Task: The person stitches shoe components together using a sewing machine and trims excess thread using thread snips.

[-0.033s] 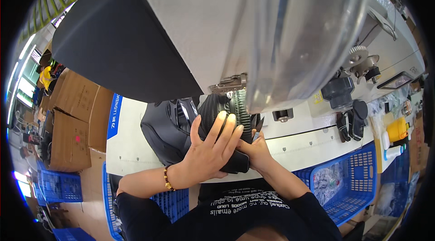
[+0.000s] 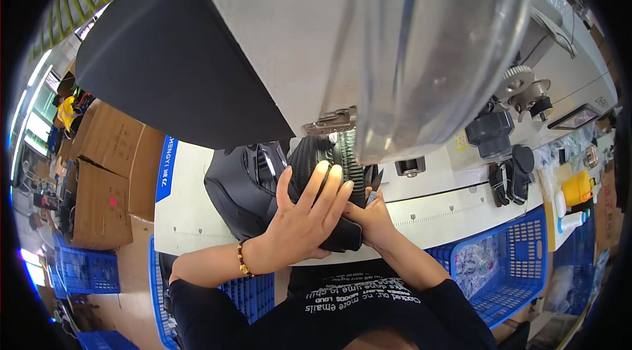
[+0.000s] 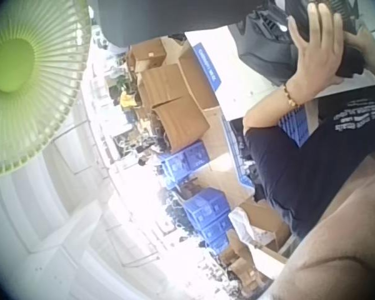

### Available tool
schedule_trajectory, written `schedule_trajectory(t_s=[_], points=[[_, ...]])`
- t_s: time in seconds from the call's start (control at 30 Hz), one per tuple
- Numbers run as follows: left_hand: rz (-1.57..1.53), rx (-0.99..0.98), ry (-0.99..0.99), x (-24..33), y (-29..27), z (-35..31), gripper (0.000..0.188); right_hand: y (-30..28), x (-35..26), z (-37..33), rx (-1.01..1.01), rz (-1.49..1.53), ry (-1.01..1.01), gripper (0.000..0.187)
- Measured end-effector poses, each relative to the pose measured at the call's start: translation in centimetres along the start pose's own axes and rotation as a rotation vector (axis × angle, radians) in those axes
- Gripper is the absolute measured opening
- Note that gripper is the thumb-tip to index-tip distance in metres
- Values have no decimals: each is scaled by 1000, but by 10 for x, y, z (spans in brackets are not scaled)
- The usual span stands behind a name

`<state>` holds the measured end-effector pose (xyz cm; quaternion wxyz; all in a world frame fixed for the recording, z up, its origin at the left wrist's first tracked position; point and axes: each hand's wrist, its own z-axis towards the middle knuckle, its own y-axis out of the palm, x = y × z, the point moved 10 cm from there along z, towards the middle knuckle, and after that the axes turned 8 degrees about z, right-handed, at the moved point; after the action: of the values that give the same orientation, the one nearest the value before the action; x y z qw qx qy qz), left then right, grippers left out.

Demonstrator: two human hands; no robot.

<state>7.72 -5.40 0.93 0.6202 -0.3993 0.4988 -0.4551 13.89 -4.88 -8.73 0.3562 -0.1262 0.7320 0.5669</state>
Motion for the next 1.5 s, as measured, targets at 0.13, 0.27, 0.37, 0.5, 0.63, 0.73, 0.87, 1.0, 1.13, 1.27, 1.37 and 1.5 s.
schedule_trajectory(t_s=[0.13,0.27,0.37,0.5,0.63,0.73,0.87,1.0,1.13,1.27,1.37,1.5], points=[[-11,-13,10,-2,-2,4,108,1,0,2,14,45,25,18],[-33,-11,9,-3,-4,4,110,3,-3,3,26,37,21,19],[-50,-1,11,-2,-1,1,112,5,-4,4,-24,-21,-51,19],[-215,71,-41,-5,11,-8,108,-17,-3,-8,214,-97,-74,11],[-67,109,-29,15,41,-35,98,-15,-20,-35,192,-421,4,24],[-71,154,-100,12,42,-42,96,-21,-21,-49,49,-544,-36,24],[-280,193,-87,11,19,-40,102,5,-31,-73,-210,-797,-141,21],[-508,129,-109,8,-4,-40,108,17,-56,-86,-144,-790,-241,24],[-555,99,-105,9,-16,-43,108,19,-58,-87,-187,-694,-125,21],[-553,89,-104,13,-18,-44,109,16,-55,-90,-185,-585,-77,21],[-533,70,-102,13,-16,-45,110,9,-45,-88,-127,-433,19,20],[-532,76,-83,14,-18,-43,110,12,-42,-83,-148,-205,146,18]])
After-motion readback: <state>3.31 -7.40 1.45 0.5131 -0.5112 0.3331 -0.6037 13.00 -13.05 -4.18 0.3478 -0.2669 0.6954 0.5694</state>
